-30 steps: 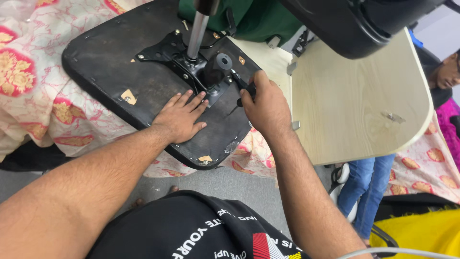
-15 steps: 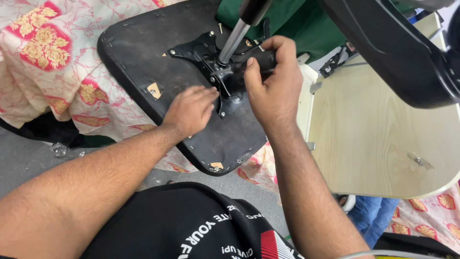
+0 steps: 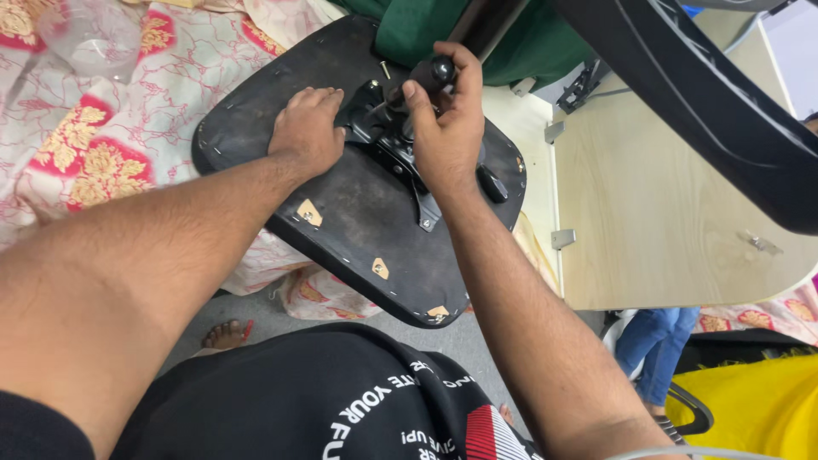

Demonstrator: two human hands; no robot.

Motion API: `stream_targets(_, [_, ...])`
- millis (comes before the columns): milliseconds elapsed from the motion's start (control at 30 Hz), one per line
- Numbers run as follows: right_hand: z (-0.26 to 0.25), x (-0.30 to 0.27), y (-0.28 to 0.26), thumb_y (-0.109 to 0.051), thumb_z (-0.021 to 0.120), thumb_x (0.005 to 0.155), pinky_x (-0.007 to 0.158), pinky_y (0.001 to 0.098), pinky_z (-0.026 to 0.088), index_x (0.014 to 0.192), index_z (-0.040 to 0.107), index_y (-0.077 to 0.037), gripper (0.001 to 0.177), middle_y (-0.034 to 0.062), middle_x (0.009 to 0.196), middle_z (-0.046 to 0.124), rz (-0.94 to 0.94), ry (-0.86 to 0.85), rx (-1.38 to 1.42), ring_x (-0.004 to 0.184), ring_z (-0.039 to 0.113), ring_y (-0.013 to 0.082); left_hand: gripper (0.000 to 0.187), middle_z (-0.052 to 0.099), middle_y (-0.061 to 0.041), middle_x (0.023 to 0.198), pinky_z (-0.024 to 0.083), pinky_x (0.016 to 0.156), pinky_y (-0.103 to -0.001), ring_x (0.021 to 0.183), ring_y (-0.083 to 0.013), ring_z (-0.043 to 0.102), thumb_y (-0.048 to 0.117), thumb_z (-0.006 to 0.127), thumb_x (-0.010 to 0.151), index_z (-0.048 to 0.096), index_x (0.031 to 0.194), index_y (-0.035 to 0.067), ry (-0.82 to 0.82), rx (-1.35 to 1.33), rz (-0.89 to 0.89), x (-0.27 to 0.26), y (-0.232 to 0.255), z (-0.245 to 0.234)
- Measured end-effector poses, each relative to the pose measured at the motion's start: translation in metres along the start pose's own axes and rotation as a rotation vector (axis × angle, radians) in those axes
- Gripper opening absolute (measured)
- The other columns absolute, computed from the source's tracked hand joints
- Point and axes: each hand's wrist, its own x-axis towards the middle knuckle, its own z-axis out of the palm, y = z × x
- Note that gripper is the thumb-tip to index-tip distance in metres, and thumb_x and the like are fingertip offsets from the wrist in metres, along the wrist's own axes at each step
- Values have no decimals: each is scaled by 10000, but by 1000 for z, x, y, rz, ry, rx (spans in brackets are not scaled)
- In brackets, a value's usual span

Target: The person uses a screwdriver to tighten screws on the underside of an office chair base, securing the central column and mounting plate. They work methodically around the base, adjusting the screwdriver and repositioning their hands to reach different fasteners.

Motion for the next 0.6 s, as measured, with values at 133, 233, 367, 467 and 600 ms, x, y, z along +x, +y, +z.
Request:
stream_targets(133, [18, 30, 39, 64, 635, 1040, 1063, 310, 574, 1483, 412, -86, 518, 105, 1279, 643, -44, -12, 30, 1203, 663, 165, 691, 422, -96, 1590, 297, 1190, -497, 1492, -356, 298, 216, 701, 904, 425, 1522, 74, -175, 52, 64, 22, -28, 3])
stream_targets(233, [27, 55, 67, 87, 583, 1045, 1125, 329, 536, 1522, 374, -77, 546, 117, 1412, 580, -121, -51, -13, 1352, 590, 192, 688, 400, -97, 1593, 258, 1182, -509, 1493, -368, 253, 206, 682, 910, 401, 1525, 76, -238, 61, 118, 36, -37, 5])
stream_targets(367, [36, 86, 93, 61, 628, 1068, 1112, 349, 517, 1533, 377, -57, 542, 100, 1360, 668, -175, -74, -218, 1254, 669, 203, 637, 460, -88, 1554, 264, 1226, -510, 1496, -319, 325, 219, 643, 961, 414, 1546, 113, -296, 46, 85, 53, -41, 9])
stream_targets(467, [42, 93, 100, 13, 661, 1067, 1045, 332, 564, 1483, 456, -57, 470, 99, 1325, 649, -41, -7, -403, 1209, 681, 184, 588, 535, -70, 1535, 353, 1217, -495, 1457, -304, 435, 234, 605, 1007, 452, 1568, 145, -317, 21, 25, 67, -43, 16])
stream_targets(600, [38, 59, 75, 100, 591, 1061, 1133, 329, 504, 1555, 394, -78, 561, 108, 1378, 611, -198, -81, -119, 1262, 633, 195, 621, 533, -38, 1500, 275, 1178, -532, 1412, -279, 411, 272, 633, 956, 440, 1537, 170, -254, -73, -14, 80, -45, 25])
